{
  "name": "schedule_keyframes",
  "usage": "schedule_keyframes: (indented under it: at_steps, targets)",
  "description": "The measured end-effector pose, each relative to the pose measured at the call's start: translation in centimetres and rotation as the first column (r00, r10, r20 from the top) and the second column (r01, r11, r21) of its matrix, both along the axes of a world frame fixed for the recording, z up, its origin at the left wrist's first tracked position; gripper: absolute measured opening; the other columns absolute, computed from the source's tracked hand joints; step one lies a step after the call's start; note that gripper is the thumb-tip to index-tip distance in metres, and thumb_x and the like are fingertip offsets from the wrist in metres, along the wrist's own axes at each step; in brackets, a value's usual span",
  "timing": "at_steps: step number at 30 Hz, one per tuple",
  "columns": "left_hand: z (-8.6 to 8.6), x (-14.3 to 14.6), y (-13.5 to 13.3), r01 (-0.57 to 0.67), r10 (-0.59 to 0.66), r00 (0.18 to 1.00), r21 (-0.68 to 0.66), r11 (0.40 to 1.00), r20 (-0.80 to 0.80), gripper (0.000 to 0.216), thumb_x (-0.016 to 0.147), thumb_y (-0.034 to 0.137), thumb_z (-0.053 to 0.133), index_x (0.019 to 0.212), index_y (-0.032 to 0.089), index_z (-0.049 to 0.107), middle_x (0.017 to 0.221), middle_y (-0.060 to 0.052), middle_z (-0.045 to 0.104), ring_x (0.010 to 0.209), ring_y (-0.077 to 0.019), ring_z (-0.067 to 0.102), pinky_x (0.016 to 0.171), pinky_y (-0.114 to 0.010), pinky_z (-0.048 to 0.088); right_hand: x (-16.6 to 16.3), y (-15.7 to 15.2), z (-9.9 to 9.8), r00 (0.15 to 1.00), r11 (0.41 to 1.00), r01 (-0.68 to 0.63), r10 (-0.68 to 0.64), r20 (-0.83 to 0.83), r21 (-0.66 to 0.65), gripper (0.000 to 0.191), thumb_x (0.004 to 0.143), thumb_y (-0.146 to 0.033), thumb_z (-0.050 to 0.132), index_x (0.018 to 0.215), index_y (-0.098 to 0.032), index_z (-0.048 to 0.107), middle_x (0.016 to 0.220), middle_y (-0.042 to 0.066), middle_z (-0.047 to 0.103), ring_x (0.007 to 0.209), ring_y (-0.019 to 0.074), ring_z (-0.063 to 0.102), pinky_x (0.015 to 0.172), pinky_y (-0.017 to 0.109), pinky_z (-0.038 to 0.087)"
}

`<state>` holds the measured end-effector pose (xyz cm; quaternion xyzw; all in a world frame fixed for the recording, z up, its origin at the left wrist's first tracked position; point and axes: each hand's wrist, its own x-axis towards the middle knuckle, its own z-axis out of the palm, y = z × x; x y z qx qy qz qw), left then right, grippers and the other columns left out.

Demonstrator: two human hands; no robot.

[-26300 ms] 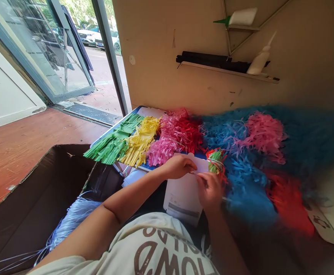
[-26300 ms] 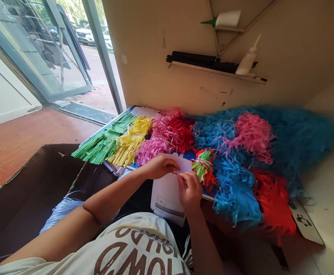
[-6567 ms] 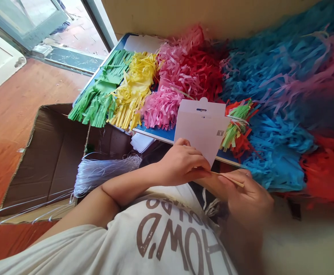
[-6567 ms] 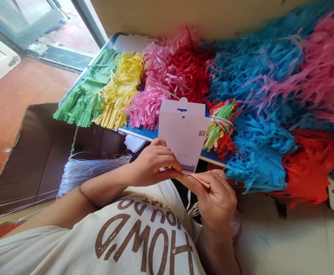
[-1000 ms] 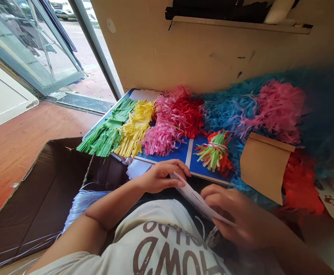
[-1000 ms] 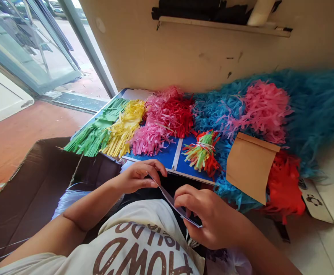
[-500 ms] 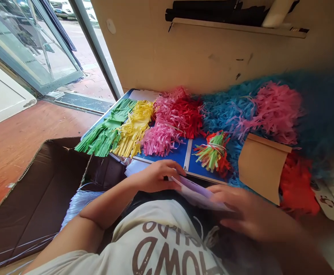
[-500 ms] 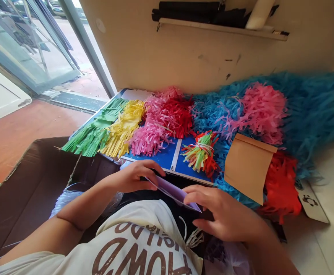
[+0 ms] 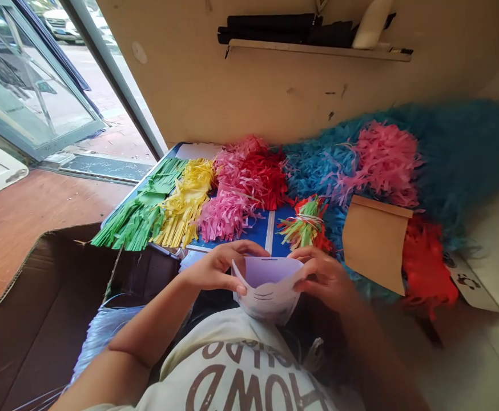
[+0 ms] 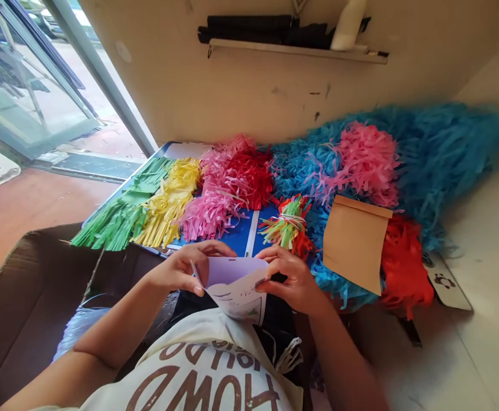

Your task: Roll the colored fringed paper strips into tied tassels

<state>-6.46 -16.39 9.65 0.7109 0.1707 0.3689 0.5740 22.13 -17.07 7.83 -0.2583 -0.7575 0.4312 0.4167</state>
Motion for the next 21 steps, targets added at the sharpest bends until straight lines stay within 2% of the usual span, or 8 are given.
schedule_keyframes:
  at_steps: [2,4,8,10,15,21]
  targets:
    - [-0.9,-0.2,-0.5,-0.015,0.017,0.998,-0.038,0.999,0.054,0.027,0.073,0.038,0.083,0.067,0.014,0.071,0.118,-0.014,0.065,0.111,-0.0282,0.064,0.094,-0.040,0.053,-1.4,-0.7,-2.0,0.982,0.989,0.148,-0.147,-0.121,0.001,0.011,0.080,-0.023,0.076,0.081,-0.025,0.065,0.099,0.002,0.067,0.090,0.0168,0.065,0.080,0.031,0.053]
    - [-1.4,-0.2,-0.8,-0.011,0.016,0.997,-0.066,0.998,0.077,0.024,0.073,0.035,0.083,0.067,0.015,0.070,0.118,-0.013,0.065,0.111,-0.0279,0.063,0.096,-0.042,0.052,-3.1,-1.4,-3.6,0.921,0.958,0.282,-0.284,-0.266,-0.049,0.018,0.076,-0.023,0.080,0.087,-0.026,0.065,0.091,0.000,0.068,0.084,0.0157,0.065,0.074,0.029,0.053]
    - [-1.2,-0.3,-1.2,-0.010,0.017,0.997,-0.088,0.996,0.080,0.020,0.073,0.031,0.083,0.070,0.015,0.071,0.120,-0.013,0.064,0.114,-0.0284,0.062,0.100,-0.046,0.051,-6.2,-2.6,-5.0,0.660,0.836,0.465,-0.546,-0.515,-0.291,0.041,0.066,-0.020,0.085,0.094,-0.028,0.056,0.079,-0.007,0.068,0.070,0.0120,0.066,0.062,0.022,0.052]
    - [-1.0,-0.2,-1.3,-0.024,0.032,0.996,-0.094,0.995,0.081,0.019,0.074,0.031,0.082,0.071,0.015,0.072,0.119,-0.013,0.064,0.113,-0.0279,0.062,0.099,-0.046,0.052,-7.0,-3.1,-5.0,0.591,0.793,0.511,-0.604,-0.535,-0.331,0.040,0.065,-0.018,0.085,0.087,-0.026,0.052,0.075,-0.008,0.069,0.066,0.0110,0.067,0.061,0.021,0.052]
    - [-1.0,-0.1,-1.8,-0.096,0.102,0.992,-0.086,0.992,0.071,0.022,0.074,0.033,0.082,0.068,0.015,0.070,0.115,-0.013,0.065,0.110,-0.0277,0.063,0.097,-0.045,0.053,-7.0,-4.1,-4.9,0.569,0.700,0.663,-0.702,-0.428,-0.267,0.029,0.067,-0.020,0.082,0.078,-0.022,0.055,0.072,-0.005,0.070,0.064,0.0128,0.068,0.061,0.023,0.052]
    - [-1.3,-0.2,-1.6,-0.117,0.119,0.989,-0.033,0.993,0.091,0.021,0.079,0.030,0.078,0.069,0.014,0.067,0.115,-0.013,0.064,0.110,-0.0270,0.064,0.097,-0.047,0.054,-6.7,-4.5,-5.3,0.543,0.641,0.750,-0.737,-0.402,-0.163,0.013,0.072,-0.021,0.075,0.076,-0.021,0.063,0.072,-0.002,0.071,0.067,0.0147,0.067,0.064,0.026,0.051]
